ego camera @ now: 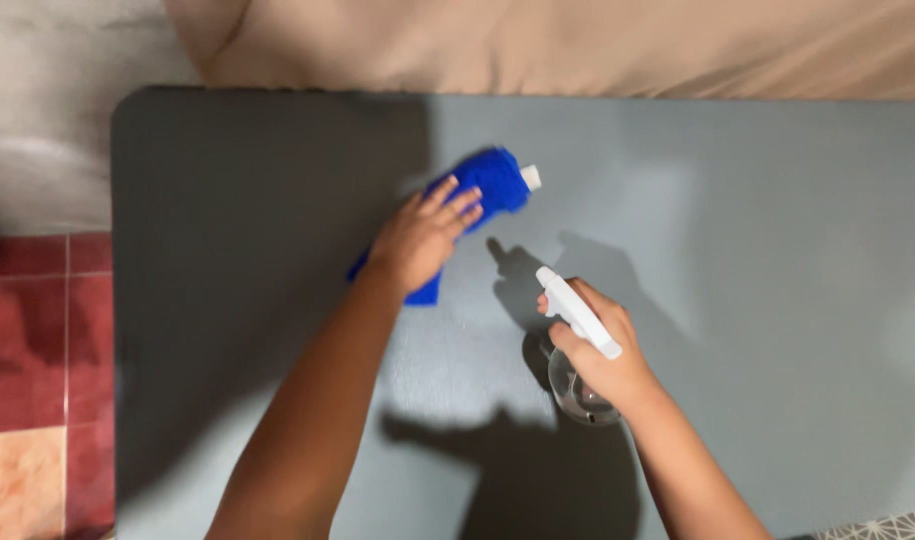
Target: The person sprays cleaning liquid onto a gray desk mat and wipes the surface with a blue cloth, moving around the desk. They then place a label printer, a closed laptop, and a plastic box of cables and chargers onto the cleaned desk, arranging the items to set up the workstation.
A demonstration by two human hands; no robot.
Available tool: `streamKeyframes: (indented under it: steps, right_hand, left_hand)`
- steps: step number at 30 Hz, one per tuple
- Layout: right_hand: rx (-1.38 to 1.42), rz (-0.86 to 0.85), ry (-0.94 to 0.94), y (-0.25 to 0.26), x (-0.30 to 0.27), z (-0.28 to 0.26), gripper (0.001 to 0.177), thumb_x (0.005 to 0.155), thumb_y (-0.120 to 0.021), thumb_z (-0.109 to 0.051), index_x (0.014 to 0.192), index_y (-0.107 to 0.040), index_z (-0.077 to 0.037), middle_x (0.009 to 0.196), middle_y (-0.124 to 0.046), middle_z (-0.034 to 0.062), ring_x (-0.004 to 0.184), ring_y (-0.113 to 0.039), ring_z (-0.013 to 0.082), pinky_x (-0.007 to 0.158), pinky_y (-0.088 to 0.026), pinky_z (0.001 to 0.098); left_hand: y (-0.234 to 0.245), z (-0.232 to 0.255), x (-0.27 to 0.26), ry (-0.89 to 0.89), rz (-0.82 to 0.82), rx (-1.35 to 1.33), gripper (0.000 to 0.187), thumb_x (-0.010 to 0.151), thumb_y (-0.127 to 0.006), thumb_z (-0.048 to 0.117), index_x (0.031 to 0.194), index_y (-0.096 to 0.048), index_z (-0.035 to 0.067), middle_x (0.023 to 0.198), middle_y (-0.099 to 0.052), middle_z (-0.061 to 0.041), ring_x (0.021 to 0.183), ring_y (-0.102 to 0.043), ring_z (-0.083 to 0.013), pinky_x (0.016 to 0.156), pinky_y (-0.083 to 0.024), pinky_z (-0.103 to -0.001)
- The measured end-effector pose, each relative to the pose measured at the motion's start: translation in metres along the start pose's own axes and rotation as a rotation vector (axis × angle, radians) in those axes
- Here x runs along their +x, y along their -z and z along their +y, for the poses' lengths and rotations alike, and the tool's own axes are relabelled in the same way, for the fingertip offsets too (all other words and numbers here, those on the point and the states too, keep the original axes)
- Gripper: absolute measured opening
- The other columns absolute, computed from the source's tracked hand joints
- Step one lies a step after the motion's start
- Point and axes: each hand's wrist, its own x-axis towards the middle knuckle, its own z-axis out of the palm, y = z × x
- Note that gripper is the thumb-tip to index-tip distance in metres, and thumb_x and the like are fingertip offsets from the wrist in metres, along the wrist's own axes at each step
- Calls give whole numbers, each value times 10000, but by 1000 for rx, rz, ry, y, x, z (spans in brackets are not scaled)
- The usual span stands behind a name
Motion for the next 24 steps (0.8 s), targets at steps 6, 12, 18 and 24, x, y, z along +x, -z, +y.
streamKeyframes:
  steps: [6, 12, 18, 24]
  right_hand:
    - [35, 45, 41, 2, 18, -6, 309, 755, -579, -45, 1037, -704, -72, 935, -739, 52, 804, -650, 169, 765, -522, 296]
    - [88, 101, 45, 10, 29, 5, 333, 753, -565, -24, 1047, -712, -74, 927, -724, 38, 824, -637, 146, 759, -506, 285]
    - [189, 164, 95, 33, 30, 22, 378, 759, -515, 3, 1088, -700, -27, 988, -712, 51, 932, -634, 145, 840, -507, 280]
    - [262, 172, 86, 53, 12, 31, 404, 744, -487, 7, 1099, -681, 10, 1058, -726, 58, 1037, -651, 152, 906, -506, 289]
  left_hand:
    - [10, -78, 76, 78, 283, 195, 599, 899, -556, 44, 1477, -540, 202, 1610, -399, 15, 1462, -323, -280, 1137, -301, -452]
    - [5, -69, 93, 10, 178, 16, 547, 883, -543, 75, 1425, -590, 138, 1561, -459, -25, 1472, -355, -286, 1164, -286, -472]
    - [-27, 7, 122, -190, 226, -265, 330, 857, -637, 119, 1171, -737, 144, 1327, -656, 31, 1368, -481, -227, 1114, -342, -484]
    - [-51, 94, 64, -327, 55, -468, 248, 859, -655, 149, 1064, -780, 211, 1141, -724, 18, 1198, -608, -190, 1045, -396, -444]
